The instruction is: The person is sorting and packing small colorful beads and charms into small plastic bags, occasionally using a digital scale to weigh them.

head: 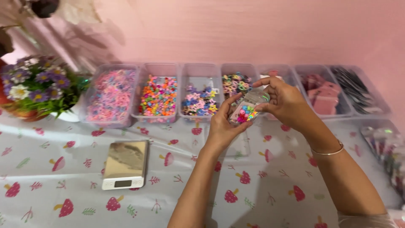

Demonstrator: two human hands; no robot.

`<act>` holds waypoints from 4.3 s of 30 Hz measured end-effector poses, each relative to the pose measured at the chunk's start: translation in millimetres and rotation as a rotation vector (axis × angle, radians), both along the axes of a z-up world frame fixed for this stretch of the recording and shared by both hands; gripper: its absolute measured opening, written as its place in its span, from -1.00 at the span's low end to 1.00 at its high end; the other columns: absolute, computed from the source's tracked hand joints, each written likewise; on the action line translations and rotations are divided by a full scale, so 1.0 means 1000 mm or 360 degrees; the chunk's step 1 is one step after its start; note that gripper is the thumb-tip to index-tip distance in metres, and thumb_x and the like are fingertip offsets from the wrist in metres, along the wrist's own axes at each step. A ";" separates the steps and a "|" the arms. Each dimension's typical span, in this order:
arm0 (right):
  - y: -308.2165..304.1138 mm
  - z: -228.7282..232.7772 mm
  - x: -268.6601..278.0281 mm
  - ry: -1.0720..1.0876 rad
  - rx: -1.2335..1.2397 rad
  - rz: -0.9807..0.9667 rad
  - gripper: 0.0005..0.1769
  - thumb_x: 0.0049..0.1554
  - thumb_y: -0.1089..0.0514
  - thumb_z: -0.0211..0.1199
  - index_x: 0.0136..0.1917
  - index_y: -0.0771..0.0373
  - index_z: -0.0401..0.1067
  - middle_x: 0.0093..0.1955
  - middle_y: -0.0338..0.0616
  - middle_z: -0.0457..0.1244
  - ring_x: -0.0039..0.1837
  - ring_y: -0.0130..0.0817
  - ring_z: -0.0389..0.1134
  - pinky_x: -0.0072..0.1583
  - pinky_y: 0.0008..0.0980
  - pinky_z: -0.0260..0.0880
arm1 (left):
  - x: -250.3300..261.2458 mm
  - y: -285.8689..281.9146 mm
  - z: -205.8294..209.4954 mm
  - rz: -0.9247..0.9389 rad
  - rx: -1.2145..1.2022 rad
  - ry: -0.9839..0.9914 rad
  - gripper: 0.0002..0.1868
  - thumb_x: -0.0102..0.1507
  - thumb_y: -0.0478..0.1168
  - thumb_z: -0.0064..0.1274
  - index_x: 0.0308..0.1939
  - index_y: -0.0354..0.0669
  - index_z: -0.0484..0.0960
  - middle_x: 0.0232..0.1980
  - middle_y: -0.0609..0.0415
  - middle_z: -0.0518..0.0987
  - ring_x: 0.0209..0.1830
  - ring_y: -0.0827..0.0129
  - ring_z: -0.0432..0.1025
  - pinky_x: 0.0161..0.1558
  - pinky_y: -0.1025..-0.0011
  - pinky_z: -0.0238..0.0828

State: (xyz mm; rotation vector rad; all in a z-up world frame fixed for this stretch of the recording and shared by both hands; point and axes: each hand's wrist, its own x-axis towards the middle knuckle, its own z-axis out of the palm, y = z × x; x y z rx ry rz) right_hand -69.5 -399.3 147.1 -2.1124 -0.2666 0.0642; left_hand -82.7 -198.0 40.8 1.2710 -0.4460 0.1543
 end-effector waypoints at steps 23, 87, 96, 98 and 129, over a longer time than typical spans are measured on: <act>-0.134 -0.009 -0.141 0.0037 -0.0431 -0.0508 -0.80 -0.02 0.12 0.52 -0.10 0.10 0.61 -0.40 -0.23 0.33 -0.31 -0.48 0.32 -0.21 -0.46 0.37 | -0.066 -0.154 0.021 -0.0399 0.0373 0.0318 -0.79 0.12 -0.10 0.39 -0.24 -0.01 0.74 -0.53 0.20 0.59 -0.57 0.65 0.38 -0.48 0.64 0.39; -0.357 -0.082 -0.075 0.0196 -0.1665 -0.0302 -0.88 0.08 0.20 0.34 -0.06 0.13 0.57 -0.06 -0.08 0.39 0.11 0.06 0.46 0.11 -0.03 0.49 | 0.055 -0.448 -0.104 0.0028 0.1521 -0.1037 -0.91 0.16 -0.44 0.03 -0.38 -0.19 0.51 -0.49 -0.04 0.56 -0.46 0.01 0.61 -0.51 0.20 0.57; -0.353 -0.112 -0.060 0.0233 -0.1517 -0.0455 -0.90 0.14 0.32 0.21 -0.05 0.31 0.50 -0.12 0.12 0.37 0.04 0.20 0.45 0.05 0.09 0.48 | 0.036 -0.430 -0.080 0.0289 0.1705 -0.1339 -0.86 0.16 -0.43 -0.01 -0.26 -0.11 0.49 -0.37 0.08 0.53 -0.51 0.10 0.61 -0.50 0.26 0.57; -0.351 -0.108 -0.061 0.0208 -0.1510 -0.0433 -0.89 0.14 0.33 0.20 -0.05 0.30 0.50 -0.12 0.13 0.37 0.05 0.21 0.44 0.05 0.08 0.48 | 0.021 -0.416 -0.059 0.0284 0.1654 -0.1303 -0.87 0.16 -0.45 -0.02 -0.27 -0.16 0.50 -0.35 0.05 0.52 -0.51 0.06 0.61 -0.50 0.22 0.57; -0.335 -0.143 -0.314 0.0849 -0.1969 -0.0824 -0.44 -0.11 -0.20 0.53 0.04 0.05 0.42 -0.01 -0.22 0.30 0.00 -0.08 0.48 -0.08 -0.04 0.55 | -0.065 -0.435 -0.078 -0.0367 0.1971 -0.1206 -0.58 -0.07 -0.11 0.47 -0.25 -0.15 0.62 -0.29 0.07 0.57 -0.34 0.03 0.62 -0.36 0.07 0.61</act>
